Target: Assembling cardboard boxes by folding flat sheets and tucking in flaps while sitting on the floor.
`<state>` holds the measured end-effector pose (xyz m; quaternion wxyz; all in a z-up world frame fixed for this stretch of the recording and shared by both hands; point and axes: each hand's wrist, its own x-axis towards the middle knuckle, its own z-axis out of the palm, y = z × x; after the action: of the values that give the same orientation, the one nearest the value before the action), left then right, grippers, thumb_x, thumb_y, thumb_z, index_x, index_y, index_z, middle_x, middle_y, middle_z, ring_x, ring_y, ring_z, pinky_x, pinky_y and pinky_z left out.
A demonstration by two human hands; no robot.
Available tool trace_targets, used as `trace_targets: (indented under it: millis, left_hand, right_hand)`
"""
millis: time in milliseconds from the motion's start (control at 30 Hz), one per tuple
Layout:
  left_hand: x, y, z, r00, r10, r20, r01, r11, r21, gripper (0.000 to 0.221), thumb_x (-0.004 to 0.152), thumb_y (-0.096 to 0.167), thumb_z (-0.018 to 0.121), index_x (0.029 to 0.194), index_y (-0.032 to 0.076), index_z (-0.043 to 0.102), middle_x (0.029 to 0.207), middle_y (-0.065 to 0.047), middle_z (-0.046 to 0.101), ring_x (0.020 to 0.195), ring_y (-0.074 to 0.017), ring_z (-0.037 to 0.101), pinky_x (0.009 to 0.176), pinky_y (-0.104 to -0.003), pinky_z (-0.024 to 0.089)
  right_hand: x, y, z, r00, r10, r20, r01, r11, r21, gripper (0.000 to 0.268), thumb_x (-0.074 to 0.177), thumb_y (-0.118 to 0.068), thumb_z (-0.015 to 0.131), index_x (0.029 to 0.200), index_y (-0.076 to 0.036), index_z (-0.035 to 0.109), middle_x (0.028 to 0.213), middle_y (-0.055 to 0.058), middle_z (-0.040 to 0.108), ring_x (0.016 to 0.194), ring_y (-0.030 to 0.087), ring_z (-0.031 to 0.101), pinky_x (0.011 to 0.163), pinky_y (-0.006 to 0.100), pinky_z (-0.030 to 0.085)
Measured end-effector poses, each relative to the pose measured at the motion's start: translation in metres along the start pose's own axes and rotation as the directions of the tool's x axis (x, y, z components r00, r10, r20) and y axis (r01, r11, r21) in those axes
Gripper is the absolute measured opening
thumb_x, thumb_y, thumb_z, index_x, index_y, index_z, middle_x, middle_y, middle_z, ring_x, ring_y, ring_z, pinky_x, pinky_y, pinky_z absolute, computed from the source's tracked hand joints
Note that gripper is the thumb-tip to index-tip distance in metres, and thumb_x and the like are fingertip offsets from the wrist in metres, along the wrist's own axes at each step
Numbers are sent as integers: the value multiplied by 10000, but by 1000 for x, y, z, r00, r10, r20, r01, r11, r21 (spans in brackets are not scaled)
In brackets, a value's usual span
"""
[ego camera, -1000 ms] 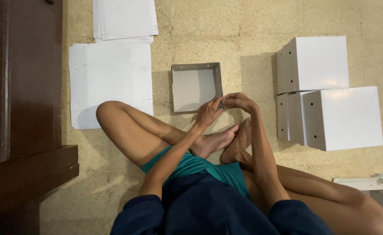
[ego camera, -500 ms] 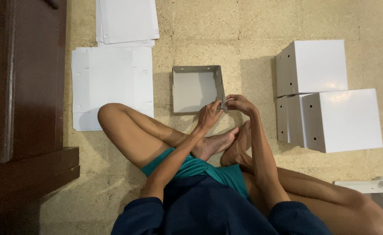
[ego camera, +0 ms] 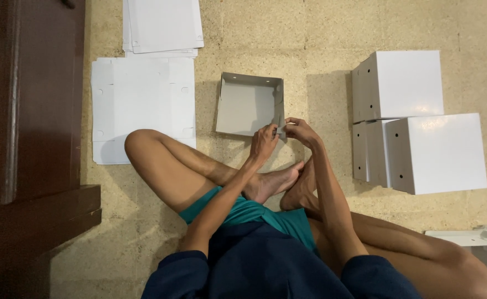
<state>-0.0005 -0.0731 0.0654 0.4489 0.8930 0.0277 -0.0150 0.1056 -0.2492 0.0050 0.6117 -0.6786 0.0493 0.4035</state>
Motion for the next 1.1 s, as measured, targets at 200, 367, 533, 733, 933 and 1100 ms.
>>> trace_targets:
  millis: [200,367,533,733,933,1100]
  left_hand:
    - [6,-9,-4,999,18,-38,-16,999,36,244,903,51,629,1142,1,623,994,-177,706,920,-326,720,762,-406,610]
    - [9,-12,-11,997,23,-75,-17,996,84,221,895,47,632,1114,25,643,965,-144,712,906,-297,724,773,-384,598]
    - [11,-32,1,993,45,-106,-20,972,235,234,914,91,615,1145,108,642,968,-30,718,921,-179,717,1072,-410,372]
    - [13,-36,-3,988,38,-148,-9,981,192,174,928,36,590,1095,69,627,954,-72,721,916,-207,714,1094,-442,341]
    - [14,-42,-4,984,41,-173,2,970,243,155,912,61,636,1063,94,624,892,-31,699,855,-170,709,1090,-448,355]
    - [13,-47,-2,977,71,-203,-21,971,238,123,934,38,605,1049,58,642,858,-52,687,822,-190,704,1085,-473,368]
  right_hand:
    - [-4,-3,21,998,-18,-65,21,999,46,227,799,-138,689,1006,-96,606,805,37,629,762,129,624,802,327,551]
    - [15,13,24,997,-34,-66,41,993,113,211,826,-144,703,1004,-92,603,846,71,648,816,174,647,807,361,552]
    - [9,8,40,997,-34,-64,44,987,153,239,818,-145,711,1023,-91,602,858,71,631,804,169,604,782,329,518]
    - [8,6,56,996,-55,-75,67,982,179,338,780,-137,741,1081,-76,599,894,79,649,847,167,614,787,308,511]
    - [-2,-3,82,983,-56,-177,93,974,208,293,755,-122,759,1008,-85,615,792,25,620,707,87,540,677,234,464]
    - [-7,-13,96,970,-36,-239,100,960,262,255,739,-123,770,944,-97,621,733,8,601,663,87,544,640,220,464]
